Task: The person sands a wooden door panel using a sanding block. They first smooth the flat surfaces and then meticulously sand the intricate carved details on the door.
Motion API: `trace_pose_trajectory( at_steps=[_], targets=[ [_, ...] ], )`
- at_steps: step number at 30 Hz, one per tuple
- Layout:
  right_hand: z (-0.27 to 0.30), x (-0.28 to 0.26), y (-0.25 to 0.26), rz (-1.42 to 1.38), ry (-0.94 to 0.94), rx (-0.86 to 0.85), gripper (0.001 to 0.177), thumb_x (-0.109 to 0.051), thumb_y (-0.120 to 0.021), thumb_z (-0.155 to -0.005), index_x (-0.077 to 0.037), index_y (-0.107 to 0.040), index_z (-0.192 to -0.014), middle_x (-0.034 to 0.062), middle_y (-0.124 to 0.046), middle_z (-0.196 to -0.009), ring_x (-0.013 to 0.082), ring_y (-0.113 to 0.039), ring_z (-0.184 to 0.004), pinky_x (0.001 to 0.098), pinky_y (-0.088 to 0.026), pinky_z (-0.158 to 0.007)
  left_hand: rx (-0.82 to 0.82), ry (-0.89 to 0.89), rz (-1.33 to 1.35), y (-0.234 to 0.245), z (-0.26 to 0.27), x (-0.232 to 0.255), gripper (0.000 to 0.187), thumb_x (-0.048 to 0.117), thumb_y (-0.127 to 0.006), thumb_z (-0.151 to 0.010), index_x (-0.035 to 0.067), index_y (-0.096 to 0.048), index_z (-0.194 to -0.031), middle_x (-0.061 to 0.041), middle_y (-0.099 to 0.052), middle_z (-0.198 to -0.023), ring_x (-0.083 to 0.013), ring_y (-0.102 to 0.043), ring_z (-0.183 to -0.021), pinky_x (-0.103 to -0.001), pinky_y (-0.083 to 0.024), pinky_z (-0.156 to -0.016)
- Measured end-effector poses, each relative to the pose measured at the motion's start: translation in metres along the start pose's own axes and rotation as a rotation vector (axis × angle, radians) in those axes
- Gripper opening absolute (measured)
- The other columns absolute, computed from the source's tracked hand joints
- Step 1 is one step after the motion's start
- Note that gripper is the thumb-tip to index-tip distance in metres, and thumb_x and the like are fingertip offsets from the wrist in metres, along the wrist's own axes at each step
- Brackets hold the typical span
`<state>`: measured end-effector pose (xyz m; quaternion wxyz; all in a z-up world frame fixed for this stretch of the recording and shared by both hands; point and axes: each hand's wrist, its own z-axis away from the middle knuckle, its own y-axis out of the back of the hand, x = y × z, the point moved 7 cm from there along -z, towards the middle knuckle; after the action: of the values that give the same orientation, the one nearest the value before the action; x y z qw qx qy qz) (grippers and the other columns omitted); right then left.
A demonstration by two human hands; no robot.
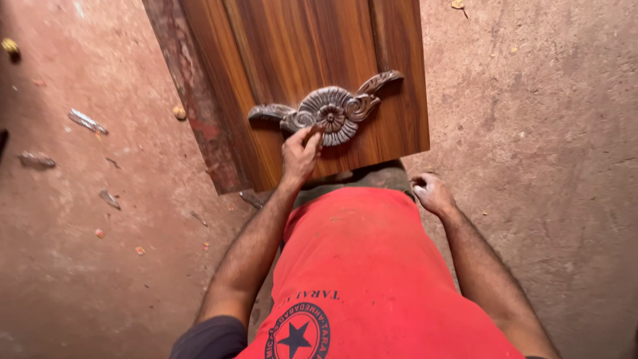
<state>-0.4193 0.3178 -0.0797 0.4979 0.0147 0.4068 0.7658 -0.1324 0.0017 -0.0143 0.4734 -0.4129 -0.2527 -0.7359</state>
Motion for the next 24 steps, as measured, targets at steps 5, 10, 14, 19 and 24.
trace_pose_trajectory(
  at_steps=[5,10,14,19,24],
  targets=[
    [-0.012,-0.009,0.021,0.021,-0.040,-0.088,0.039,-0.023,-0.062,-0.087,-0.009,-0.071,-0.122,0.0156,-0.074,-0.119,0.0307,-0.071,-0.111,0.0404,-0.055,-0.096,0.205,-0.336,-0.347,-0.023,-0.014,0.032,0.020,0.020,-0.073,-0.093,0.008,-0.075,-0.108,-0.012,-0.077,-0.092,-0.0223,-0.075,-0.082,-0.036,-0.059,-0.074],
    [-0.038,0.029,0.058,0.047,0.051,-0.116,0.044,-0.019,-0.061,-0.083,-0.009,-0.070,-0.125,0.0143,-0.076,-0.118,0.0298,-0.072,-0.109,0.0397,-0.055,-0.096,0.284,-0.423,-0.650,-0.067,-0.054,0.027,0.011,0.017,-0.072,-0.094,0.007,-0.071,-0.101,-0.014,-0.071,-0.094,-0.0326,-0.070,-0.083,-0.043,-0.056,-0.074],
    [-0.078,0.085,0.095,0.092,0.060,-0.088,0.038,-0.024,-0.065,-0.088,-0.009,-0.072,-0.122,0.0140,-0.074,-0.122,0.0301,-0.071,-0.112,0.0406,-0.055,-0.097,0.195,-0.395,-0.785,-0.094,-0.083,0.001,0.009,0.017,-0.064,-0.098,0.009,-0.065,-0.103,-0.012,-0.069,-0.098,-0.0286,-0.072,-0.085,-0.037,-0.060,-0.076],
    [-0.105,0.126,0.117,0.247,0.024,-0.195,0.040,-0.029,-0.066,-0.088,-0.014,-0.074,-0.123,0.0125,-0.075,-0.120,0.0306,-0.071,-0.111,0.0430,-0.056,-0.095,0.136,-0.439,-0.953,-0.096,-0.069,0.032,0.012,0.015,-0.069,-0.092,0.008,-0.066,-0.101,-0.014,-0.071,-0.096,-0.0314,-0.072,-0.088,-0.041,-0.059,-0.081],
    [-0.133,0.133,0.140,0.235,0.065,-0.177,0.040,-0.030,-0.065,-0.088,-0.013,-0.075,-0.123,0.0141,-0.075,-0.120,0.0313,-0.071,-0.111,0.0429,-0.056,-0.096,0.259,0.070,-0.839,-0.078,-0.041,0.051,0.014,0.016,-0.077,-0.084,0.008,-0.069,-0.092,-0.014,-0.072,-0.085,-0.0314,-0.070,-0.082,-0.041,-0.054,-0.072]
  ],
)
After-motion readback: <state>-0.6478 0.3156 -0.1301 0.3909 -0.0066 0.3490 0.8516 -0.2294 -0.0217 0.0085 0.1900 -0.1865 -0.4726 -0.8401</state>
